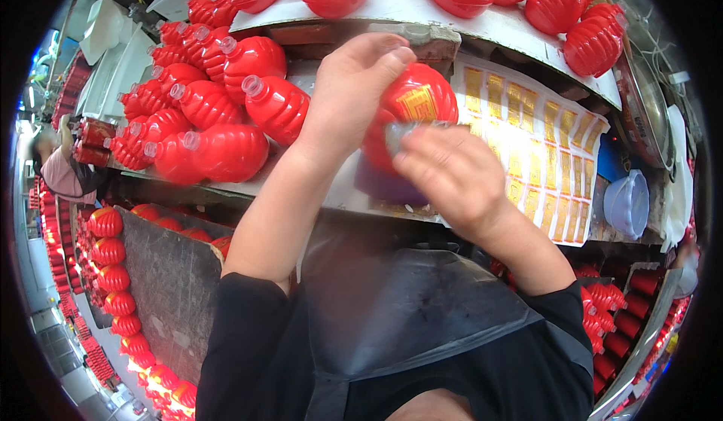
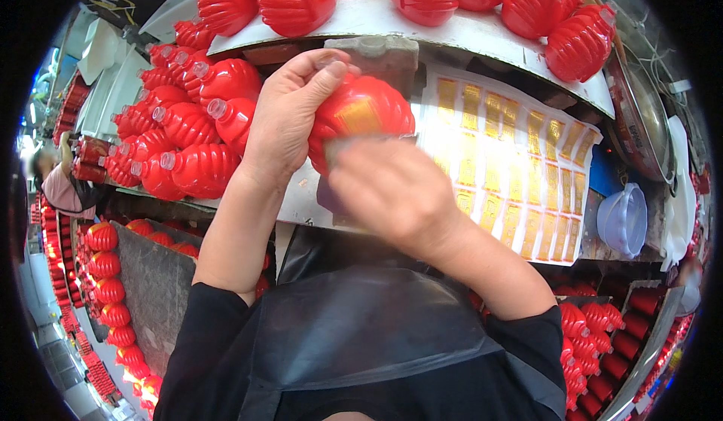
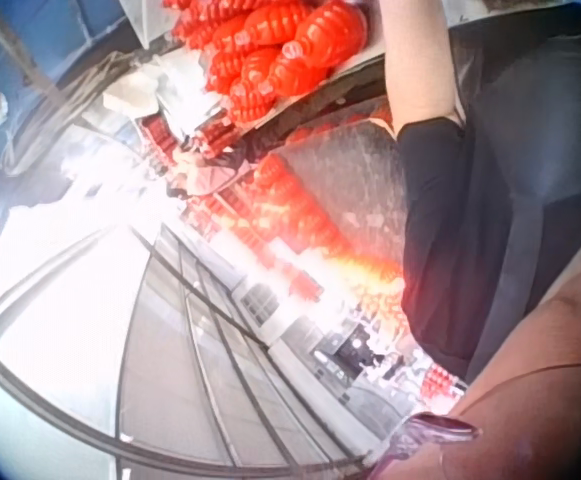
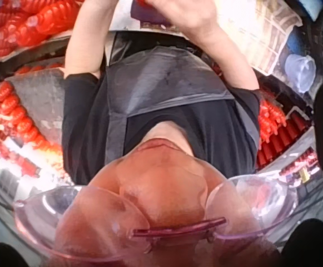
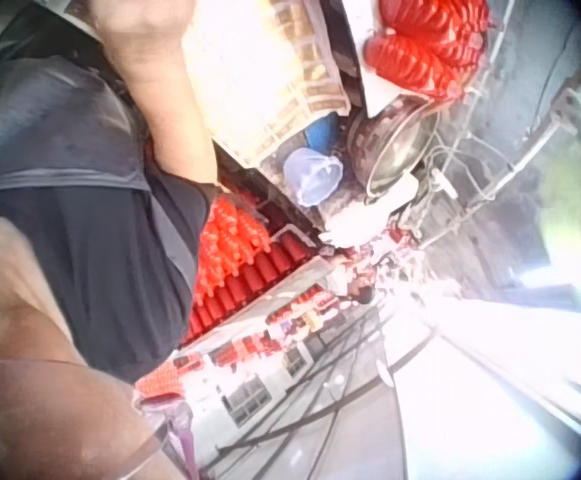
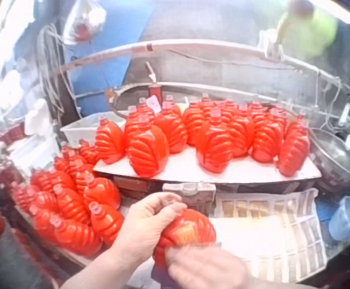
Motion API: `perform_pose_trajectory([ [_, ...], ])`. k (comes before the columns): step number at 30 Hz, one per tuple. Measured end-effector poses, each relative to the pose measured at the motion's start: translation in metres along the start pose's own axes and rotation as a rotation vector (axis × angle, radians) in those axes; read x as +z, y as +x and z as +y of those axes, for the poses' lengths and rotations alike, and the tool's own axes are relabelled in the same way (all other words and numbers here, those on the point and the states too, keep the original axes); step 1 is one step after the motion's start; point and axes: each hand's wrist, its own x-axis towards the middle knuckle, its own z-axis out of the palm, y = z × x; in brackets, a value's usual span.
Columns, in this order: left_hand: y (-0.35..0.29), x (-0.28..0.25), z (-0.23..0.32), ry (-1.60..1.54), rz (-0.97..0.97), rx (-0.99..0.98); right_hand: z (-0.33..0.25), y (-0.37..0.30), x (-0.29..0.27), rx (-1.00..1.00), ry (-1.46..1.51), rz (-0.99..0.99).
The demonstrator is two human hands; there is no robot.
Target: The person moves red plastic bottles from a crate onto a workbench, then applies gold labels to the bottles one by one. The person uses a small scoop to transfer liquid from a metal bowl into the bottles before labeling them.
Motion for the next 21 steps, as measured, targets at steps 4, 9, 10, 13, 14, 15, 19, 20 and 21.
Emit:
perform_pose_trajectory([
  [4,-0.014,0.002,0.003,0.027,0.206,0.063,-0.007,0.0,0.007,0.185,0.123,0.121],
  [9,-0.041,0.009,0.01,0.046,0.273,0.198,0.01,0.018,0.003,0.557,0.061,0.248],
  [10,-0.046,0.008,0.012,0.071,0.285,0.216,0.008,0.02,0.002,0.64,0.187,0.276],
  [13,-0.069,0.005,0.022,0.138,0.33,0.297,-0.012,0.021,-0.002,0.41,0.208,0.144],
  [14,-0.081,0.004,0.026,0.159,0.337,0.263,-0.02,0.024,0.0,0.4,0.18,0.102],
  [15,-0.094,0.001,0.03,0.165,0.33,0.323,-0.025,0.027,0.002,0.47,0.25,0.081],
  [19,-0.145,-0.019,0.047,0.5,0.441,0.328,-0.046,0.034,0.009,0.478,0.129,0.105],
  [20,-0.159,-0.026,0.051,0.543,0.466,0.34,-0.054,0.029,0.011,0.444,0.312,0.121],
  [21,-0.174,-0.035,0.054,0.512,0.463,0.329,-0.059,0.027,0.016,0.465,0.449,0.131],
])
